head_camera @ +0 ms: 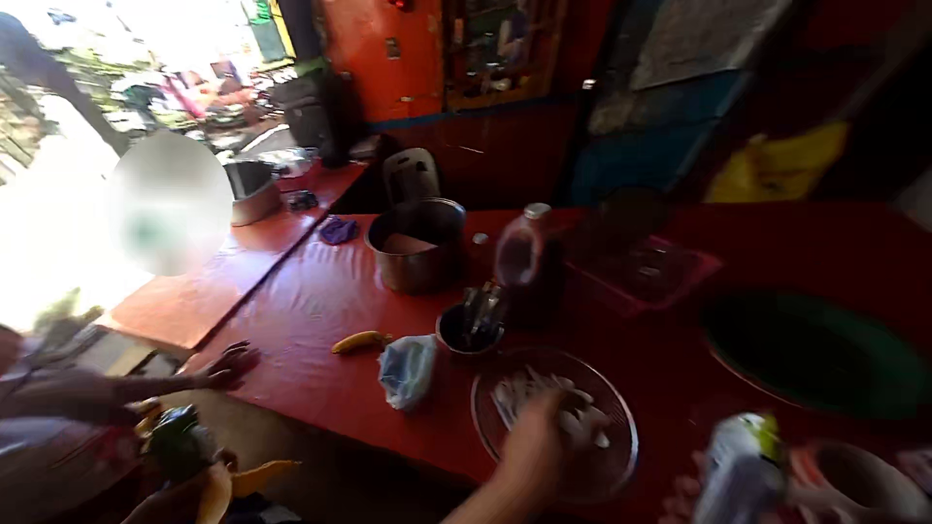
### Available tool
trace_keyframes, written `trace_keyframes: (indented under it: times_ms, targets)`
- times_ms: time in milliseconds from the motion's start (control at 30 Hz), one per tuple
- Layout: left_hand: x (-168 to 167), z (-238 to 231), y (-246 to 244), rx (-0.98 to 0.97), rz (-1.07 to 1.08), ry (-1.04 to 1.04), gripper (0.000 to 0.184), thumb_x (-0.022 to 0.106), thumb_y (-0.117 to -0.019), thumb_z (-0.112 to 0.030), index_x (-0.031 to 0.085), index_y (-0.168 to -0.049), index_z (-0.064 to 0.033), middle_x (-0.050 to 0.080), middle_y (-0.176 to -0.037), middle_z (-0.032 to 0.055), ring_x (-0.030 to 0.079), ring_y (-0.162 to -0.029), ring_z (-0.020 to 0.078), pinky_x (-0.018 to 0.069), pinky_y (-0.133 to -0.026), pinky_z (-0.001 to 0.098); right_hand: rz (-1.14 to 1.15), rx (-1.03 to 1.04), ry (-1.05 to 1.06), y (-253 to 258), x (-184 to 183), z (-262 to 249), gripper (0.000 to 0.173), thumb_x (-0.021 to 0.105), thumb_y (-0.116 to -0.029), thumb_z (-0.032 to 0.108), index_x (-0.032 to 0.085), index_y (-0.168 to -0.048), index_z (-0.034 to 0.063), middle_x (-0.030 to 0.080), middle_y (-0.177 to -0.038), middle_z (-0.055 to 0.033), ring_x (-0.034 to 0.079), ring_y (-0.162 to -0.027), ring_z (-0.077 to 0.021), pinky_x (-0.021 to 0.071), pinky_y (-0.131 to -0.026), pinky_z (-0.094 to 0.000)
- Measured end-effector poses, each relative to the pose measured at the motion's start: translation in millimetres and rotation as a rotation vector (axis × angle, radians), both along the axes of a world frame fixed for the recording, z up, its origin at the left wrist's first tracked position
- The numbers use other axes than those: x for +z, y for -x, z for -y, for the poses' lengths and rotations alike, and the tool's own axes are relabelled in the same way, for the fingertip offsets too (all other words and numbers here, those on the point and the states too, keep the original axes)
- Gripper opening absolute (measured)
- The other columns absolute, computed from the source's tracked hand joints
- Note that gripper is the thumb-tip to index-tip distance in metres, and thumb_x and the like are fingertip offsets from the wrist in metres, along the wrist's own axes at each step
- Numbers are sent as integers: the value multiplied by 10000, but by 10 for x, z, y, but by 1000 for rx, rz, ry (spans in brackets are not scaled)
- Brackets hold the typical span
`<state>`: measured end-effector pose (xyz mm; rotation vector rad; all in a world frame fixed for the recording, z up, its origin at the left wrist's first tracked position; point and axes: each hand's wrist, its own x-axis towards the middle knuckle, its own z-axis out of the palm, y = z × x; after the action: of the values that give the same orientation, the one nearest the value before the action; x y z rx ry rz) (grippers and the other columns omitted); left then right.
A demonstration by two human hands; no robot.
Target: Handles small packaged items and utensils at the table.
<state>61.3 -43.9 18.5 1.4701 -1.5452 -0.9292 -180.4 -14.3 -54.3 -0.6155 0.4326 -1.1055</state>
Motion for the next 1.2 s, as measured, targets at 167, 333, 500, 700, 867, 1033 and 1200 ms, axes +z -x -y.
trace_keyframes:
  times_ms: [167, 333, 500, 700, 867, 1033, 1200]
  targets:
    - [-402, 512, -532, 97, 388, -173, 241, 600, -1030, -257, 749, -1130, -95, 715, -1135, 103, 689, -1056, 249, 555, -952, 486, 96, -171, -92, 174, -147, -60, 489, 768, -837, 501, 698, -1274, 293, 745, -1090, -14, 731, -907, -155, 623, -783, -346]
    - [-747, 794, -284, -192, 669, -249, 252, 544, -1031, -157, 752, -1174, -148, 691, -1233, 127, 654, -1168, 316, 527, -990, 540, 211, -169, -63, 203, -219, -30, 508, 767, -854, 460, 689, -1309, 248, 740, -1118, -51, 734, -926, -179, 626, -802, -358]
    - [-1010, 1044, 48, -336, 912, -56, 264, 579, -989, -85, 759, -1172, -147, 657, -1288, 138, 580, -1247, 336, 466, -1013, 557, 240, -183, -94, 199, -245, -67, 523, 764, -855, 465, 677, -1319, 241, 736, -1118, -63, 735, -926, -197, 628, -810, -383]
    - [-1170, 1185, 144, -433, 1048, 14, 289, 616, -961, -53, 750, -1177, -191, 585, -1433, 116, 498, -1337, 363, 390, -1038, 626, 249, -195, -102, 278, -290, -117, 541, 781, -846, 461, 669, -1325, 238, 734, -1137, -66, 734, -957, -203, 625, -835, -393]
    - [-1238, 1130, 31, -443, 944, 189, 206, 619, -981, -135, 768, -1106, -205, 572, -1473, 29, 479, -1392, 304, 364, -1086, 630, 281, -209, -79, 350, -288, -87, 517, 768, -867, 442, 669, -1325, 223, 731, -1145, -81, 734, -960, -213, 622, -847, -396]
    - [-1017, 761, 18, -168, 392, 512, 166, 647, -964, -195, 779, -1038, -125, 758, -1010, 22, 711, -992, 189, 524, -949, 494, 307, -212, -87, 344, -253, -36, 507, 771, -864, 427, 675, -1315, 217, 733, -1146, -88, 736, -960, -223, 625, -836, -404]
    - [-412, 195, 122, -324, -694, -16, 145, 521, -1015, -19, 579, -1138, 31, 730, -944, 110, 737, -787, 195, 640, -709, 348, 266, -193, -45, 301, -288, 15, 495, 755, -873, 453, 683, -1307, 225, 733, -1156, -77, 733, -960, -202, 622, -820, -376]
